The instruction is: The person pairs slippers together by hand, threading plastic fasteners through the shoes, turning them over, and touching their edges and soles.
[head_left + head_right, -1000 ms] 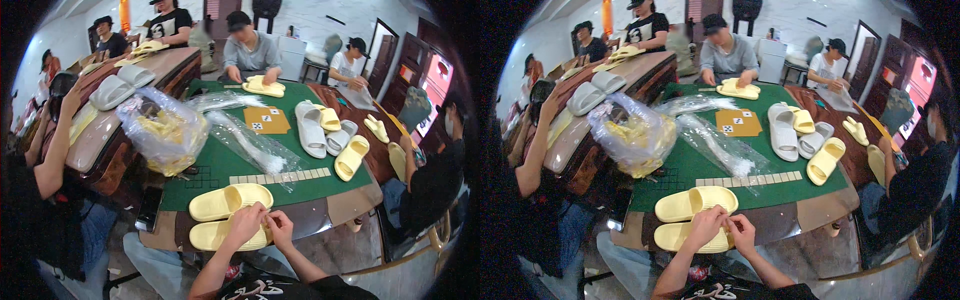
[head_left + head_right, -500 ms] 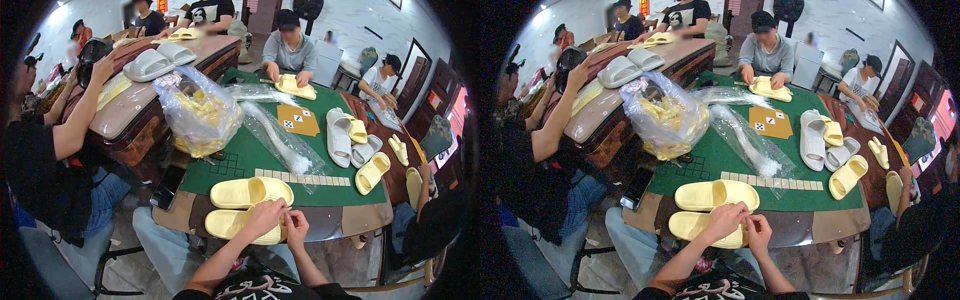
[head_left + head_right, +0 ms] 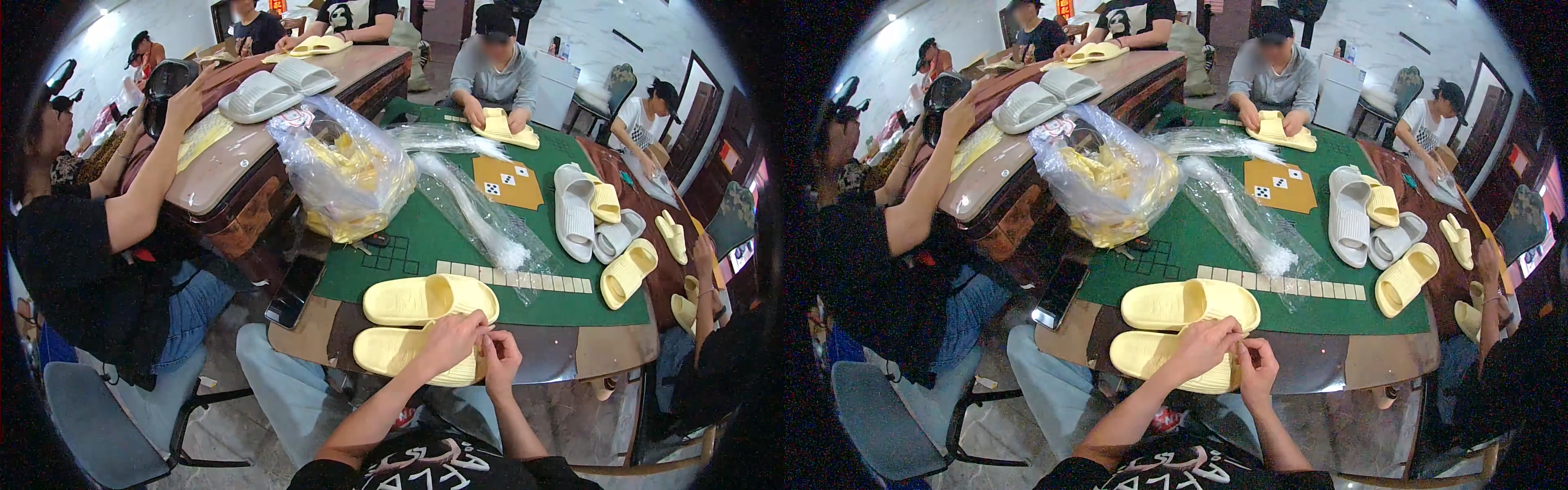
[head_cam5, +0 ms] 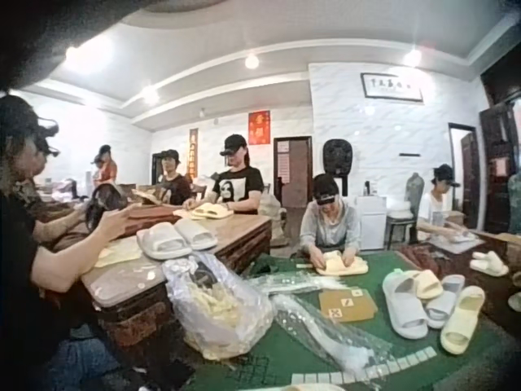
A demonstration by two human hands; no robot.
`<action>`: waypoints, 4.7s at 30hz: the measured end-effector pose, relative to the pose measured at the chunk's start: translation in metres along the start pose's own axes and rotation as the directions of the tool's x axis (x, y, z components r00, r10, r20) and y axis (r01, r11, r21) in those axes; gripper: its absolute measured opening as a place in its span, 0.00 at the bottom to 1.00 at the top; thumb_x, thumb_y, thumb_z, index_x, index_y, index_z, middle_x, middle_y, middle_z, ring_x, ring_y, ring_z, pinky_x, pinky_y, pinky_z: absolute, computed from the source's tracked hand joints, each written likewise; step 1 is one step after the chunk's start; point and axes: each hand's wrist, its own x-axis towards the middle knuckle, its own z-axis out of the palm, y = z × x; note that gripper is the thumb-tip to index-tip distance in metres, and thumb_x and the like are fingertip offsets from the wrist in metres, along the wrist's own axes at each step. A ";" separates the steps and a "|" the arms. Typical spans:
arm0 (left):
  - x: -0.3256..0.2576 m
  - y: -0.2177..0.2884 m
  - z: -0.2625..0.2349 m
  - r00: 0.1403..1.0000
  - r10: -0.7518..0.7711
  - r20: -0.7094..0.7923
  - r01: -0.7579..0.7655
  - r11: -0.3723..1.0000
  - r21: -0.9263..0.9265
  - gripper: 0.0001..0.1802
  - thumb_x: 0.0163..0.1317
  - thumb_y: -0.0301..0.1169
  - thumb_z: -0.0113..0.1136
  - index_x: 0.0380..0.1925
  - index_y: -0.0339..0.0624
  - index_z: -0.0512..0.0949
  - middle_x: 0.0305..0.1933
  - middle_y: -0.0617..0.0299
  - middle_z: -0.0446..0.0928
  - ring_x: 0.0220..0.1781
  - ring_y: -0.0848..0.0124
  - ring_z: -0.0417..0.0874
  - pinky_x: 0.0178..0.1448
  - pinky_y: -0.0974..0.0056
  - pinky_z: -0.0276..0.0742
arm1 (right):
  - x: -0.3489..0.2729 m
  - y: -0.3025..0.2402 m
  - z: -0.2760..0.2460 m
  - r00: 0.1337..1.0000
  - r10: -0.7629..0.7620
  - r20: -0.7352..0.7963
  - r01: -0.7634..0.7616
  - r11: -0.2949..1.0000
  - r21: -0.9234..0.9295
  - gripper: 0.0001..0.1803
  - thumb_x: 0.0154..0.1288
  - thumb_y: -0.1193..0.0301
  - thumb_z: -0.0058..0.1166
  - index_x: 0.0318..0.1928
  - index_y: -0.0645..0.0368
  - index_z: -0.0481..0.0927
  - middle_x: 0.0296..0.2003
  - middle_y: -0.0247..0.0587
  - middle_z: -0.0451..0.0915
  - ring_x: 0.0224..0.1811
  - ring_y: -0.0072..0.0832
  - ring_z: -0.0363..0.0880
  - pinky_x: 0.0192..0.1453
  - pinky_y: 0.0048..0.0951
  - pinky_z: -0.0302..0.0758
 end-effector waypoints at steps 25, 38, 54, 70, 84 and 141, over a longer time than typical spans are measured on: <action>-0.002 0.000 -0.003 0.999 0.006 -0.034 -0.007 1.000 -0.030 0.05 0.60 0.33 0.56 0.32 0.44 0.74 0.23 0.59 0.78 0.29 0.58 0.81 0.31 0.55 0.74 | -0.001 -0.001 0.004 0.997 -0.068 -0.027 0.066 0.994 -0.087 0.02 0.63 0.79 0.53 0.33 0.63 0.74 0.29 0.30 0.74 0.30 0.15 0.70 0.34 0.18 0.68; -0.004 0.000 -0.001 0.999 0.014 -0.031 -0.016 0.998 -0.058 0.05 0.61 0.32 0.55 0.33 0.45 0.73 0.23 0.59 0.78 0.28 0.59 0.81 0.30 0.55 0.74 | -0.002 -0.003 0.008 0.991 -0.127 -0.047 0.120 0.985 -0.128 0.03 0.65 0.77 0.52 0.34 0.64 0.73 0.29 0.31 0.73 0.31 0.16 0.69 0.35 0.18 0.67; -0.005 -0.001 0.001 0.998 0.044 -0.045 -0.045 0.999 -0.015 0.05 0.60 0.32 0.56 0.32 0.44 0.73 0.23 0.60 0.78 0.29 0.61 0.82 0.31 0.56 0.74 | -0.003 0.006 0.004 0.992 -0.121 -0.024 0.115 0.978 -0.174 0.03 0.66 0.77 0.50 0.37 0.64 0.73 0.31 0.30 0.72 0.32 0.15 0.69 0.37 0.17 0.68; -0.003 0.001 0.000 0.997 0.065 -0.034 -0.066 0.997 -0.047 0.05 0.60 0.31 0.56 0.33 0.43 0.72 0.22 0.59 0.78 0.28 0.60 0.81 0.31 0.57 0.74 | -0.003 0.003 0.006 0.989 -0.140 -0.056 0.129 0.977 -0.169 0.04 0.64 0.76 0.53 0.35 0.65 0.74 0.28 0.34 0.75 0.29 0.18 0.71 0.33 0.20 0.69; -0.002 0.001 0.000 0.995 0.088 -0.052 -0.090 0.995 -0.041 0.06 0.61 0.33 0.55 0.32 0.44 0.73 0.22 0.60 0.78 0.28 0.60 0.81 0.30 0.57 0.73 | -0.003 0.006 0.003 0.987 -0.141 -0.072 0.127 0.978 -0.163 0.04 0.63 0.77 0.53 0.34 0.64 0.74 0.29 0.36 0.75 0.30 0.20 0.72 0.36 0.22 0.70; -0.004 -0.002 0.002 0.998 0.054 -0.017 -0.055 0.998 -0.041 0.07 0.62 0.33 0.53 0.34 0.42 0.71 0.26 0.53 0.78 0.31 0.54 0.81 0.33 0.53 0.74 | -0.004 0.005 0.004 0.991 -0.127 -0.047 0.121 0.986 -0.117 0.05 0.65 0.75 0.52 0.35 0.65 0.74 0.29 0.33 0.74 0.30 0.18 0.71 0.34 0.20 0.69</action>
